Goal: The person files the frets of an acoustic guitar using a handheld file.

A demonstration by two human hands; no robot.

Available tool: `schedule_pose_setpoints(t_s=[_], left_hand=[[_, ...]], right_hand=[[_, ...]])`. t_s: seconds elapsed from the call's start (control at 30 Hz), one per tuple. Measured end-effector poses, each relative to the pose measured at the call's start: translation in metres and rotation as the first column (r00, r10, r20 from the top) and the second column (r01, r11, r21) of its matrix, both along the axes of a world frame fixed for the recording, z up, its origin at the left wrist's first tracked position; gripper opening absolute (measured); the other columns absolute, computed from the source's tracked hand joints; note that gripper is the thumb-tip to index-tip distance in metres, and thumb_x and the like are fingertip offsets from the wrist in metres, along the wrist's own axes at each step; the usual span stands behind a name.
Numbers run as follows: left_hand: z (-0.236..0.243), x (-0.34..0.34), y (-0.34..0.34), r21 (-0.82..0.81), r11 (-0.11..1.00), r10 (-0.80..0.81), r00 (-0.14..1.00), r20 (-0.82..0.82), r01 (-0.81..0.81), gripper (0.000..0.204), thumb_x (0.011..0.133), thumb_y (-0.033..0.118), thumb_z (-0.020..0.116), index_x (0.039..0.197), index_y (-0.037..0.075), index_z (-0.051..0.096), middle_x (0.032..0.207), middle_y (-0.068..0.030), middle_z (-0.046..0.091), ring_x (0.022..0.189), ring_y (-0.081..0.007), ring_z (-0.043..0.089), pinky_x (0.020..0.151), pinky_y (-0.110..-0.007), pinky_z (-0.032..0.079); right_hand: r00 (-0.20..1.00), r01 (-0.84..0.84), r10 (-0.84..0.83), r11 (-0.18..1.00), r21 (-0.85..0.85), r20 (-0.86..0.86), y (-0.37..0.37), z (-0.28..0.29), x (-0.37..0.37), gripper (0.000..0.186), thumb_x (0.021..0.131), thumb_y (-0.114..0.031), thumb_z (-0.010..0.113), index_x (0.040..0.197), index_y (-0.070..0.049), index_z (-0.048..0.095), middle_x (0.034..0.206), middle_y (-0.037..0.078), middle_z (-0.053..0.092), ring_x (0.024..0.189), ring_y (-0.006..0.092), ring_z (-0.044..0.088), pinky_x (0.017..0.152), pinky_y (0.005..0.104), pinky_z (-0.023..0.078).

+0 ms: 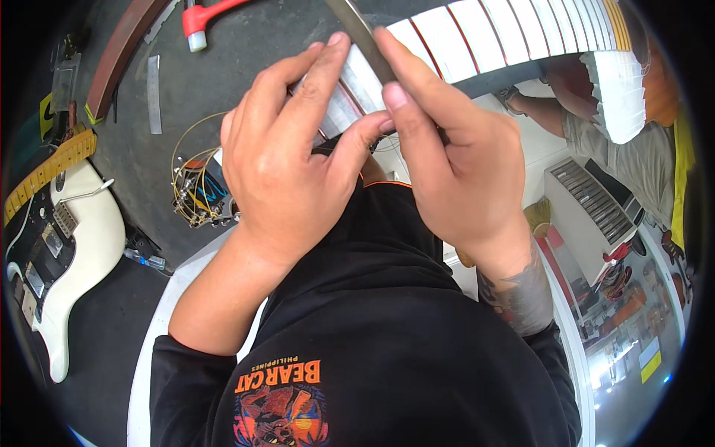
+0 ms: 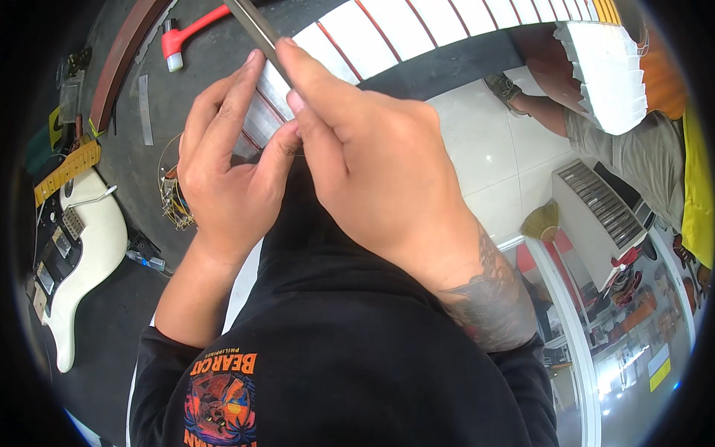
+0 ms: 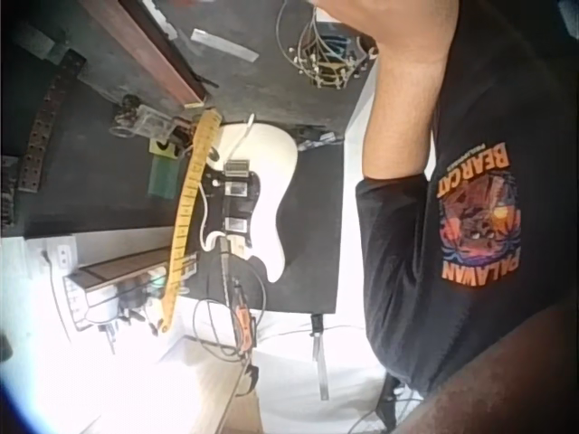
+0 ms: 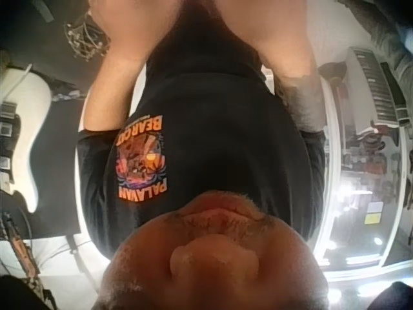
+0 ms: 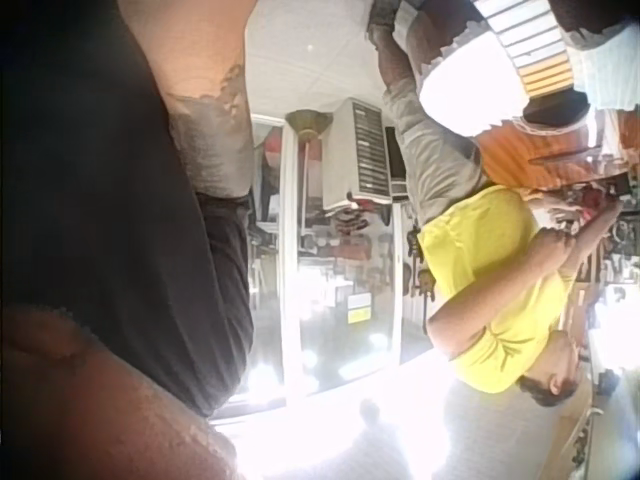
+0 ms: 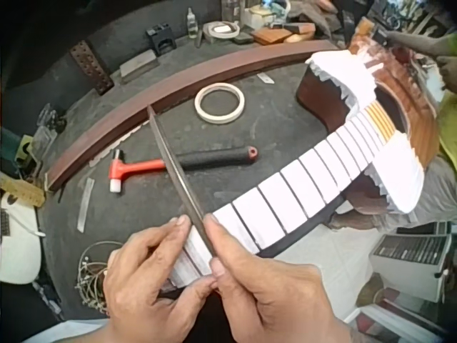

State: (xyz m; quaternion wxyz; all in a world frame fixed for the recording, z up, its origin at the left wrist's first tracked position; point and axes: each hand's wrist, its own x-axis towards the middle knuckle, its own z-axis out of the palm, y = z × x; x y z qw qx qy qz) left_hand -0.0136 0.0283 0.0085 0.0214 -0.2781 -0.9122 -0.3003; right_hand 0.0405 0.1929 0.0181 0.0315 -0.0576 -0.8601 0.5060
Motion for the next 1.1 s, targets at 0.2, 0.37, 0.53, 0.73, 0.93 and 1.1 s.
schedule_pose_setpoints(t_s=[0.2, 0.37, 0.53, 0.73, 0.93, 1.1], left_hand=[[0.001, 0.001, -0.001, 0.002, 1.000, 0.022, 0.999, 0.026, -0.022, 0.065, 0.075, 0.024, 0.090, 0.130, -0.001, 0.068, 0.112, -0.0163, 0.072, 0.098, -0.0271, 0.071, 0.084, -0.034, 0.055], [-0.001, 0.001, -0.001, -0.002, 1.000, 0.001, 1.000, 0.004, -0.001, 0.066, 0.075, 0.025, 0.091, 0.131, -0.001, 0.068, 0.113, -0.0164, 0.071, 0.097, -0.0266, 0.070, 0.085, -0.034, 0.055], [0.001, 0.002, 0.001, -0.003, 1.000, 0.015, 1.000, 0.006, -0.015, 0.062, 0.076, 0.021, 0.089, 0.131, 0.000, 0.068, 0.114, -0.0158, 0.071, 0.099, -0.0268, 0.070, 0.086, -0.034, 0.055], [-0.002, 0.002, -0.001, 0.012, 1.000, 0.016, 1.000, -0.009, -0.016, 0.059, 0.078, 0.019, 0.088, 0.131, 0.001, 0.069, 0.113, -0.0156, 0.072, 0.099, -0.0265, 0.070, 0.086, -0.034, 0.055], [0.009, 0.000, 0.011, -0.016, 1.000, -0.007, 1.000, -0.014, 0.007, 0.059, 0.079, 0.021, 0.089, 0.130, 0.001, 0.069, 0.112, -0.0163, 0.072, 0.096, -0.0255, 0.070, 0.085, -0.033, 0.055], [0.015, -0.001, 0.016, -0.121, 0.988, -0.103, 0.994, -0.044, 0.098, 0.059, 0.079, 0.021, 0.089, 0.131, 0.001, 0.069, 0.111, -0.0158, 0.072, 0.096, -0.0250, 0.070, 0.085, -0.033, 0.055]], right_hand=[[0.992, -0.006, 0.006, 1.000, 0.003, 0.124, 0.009, 0.010, 0.085, 0.053, 0.085, 0.009, 0.070, 0.137, 0.002, 0.063, 0.073, 0.013, 0.066, 0.055, 0.0241, 0.061, 0.056, 0.0336, 0.052], [0.994, -0.017, 0.009, 0.997, 0.072, 0.109, 0.011, 0.007, 0.129, 0.057, 0.082, 0.011, 0.072, 0.137, 0.002, 0.063, 0.069, 0.010, 0.063, 0.053, 0.0218, 0.058, 0.053, 0.0327, 0.051], [1.000, 0.004, -0.005, 0.994, 0.109, 0.005, -0.002, 0.008, 0.032, 0.047, 0.091, 0.003, 0.068, 0.137, -0.001, 0.064, 0.072, 0.013, 0.065, 0.056, 0.0187, 0.060, 0.056, 0.0322, 0.050], [0.998, 0.005, -0.008, 0.998, 0.056, 0.054, -0.005, 0.011, 0.000, 0.040, 0.099, -0.005, 0.064, 0.139, -0.006, 0.064, 0.068, 0.011, 0.064, 0.056, 0.0062, 0.054, 0.055, 0.0254, 0.046], [1.000, -0.023, 0.022, 0.996, 0.091, 0.015, 0.012, -0.004, 0.102, 0.054, 0.084, 0.009, 0.071, 0.137, 0.004, 0.062, 0.070, 0.013, 0.063, 0.053, 0.0247, 0.060, 0.052, 0.0358, 0.050], [1.000, -0.010, 0.012, 0.994, 0.109, -0.018, 0.012, -0.008, 0.116, 0.054, 0.084, 0.010, 0.071, 0.137, 0.003, 0.062, 0.066, 0.013, 0.062, 0.054, 0.0242, 0.061, 0.051, 0.0353, 0.049]])
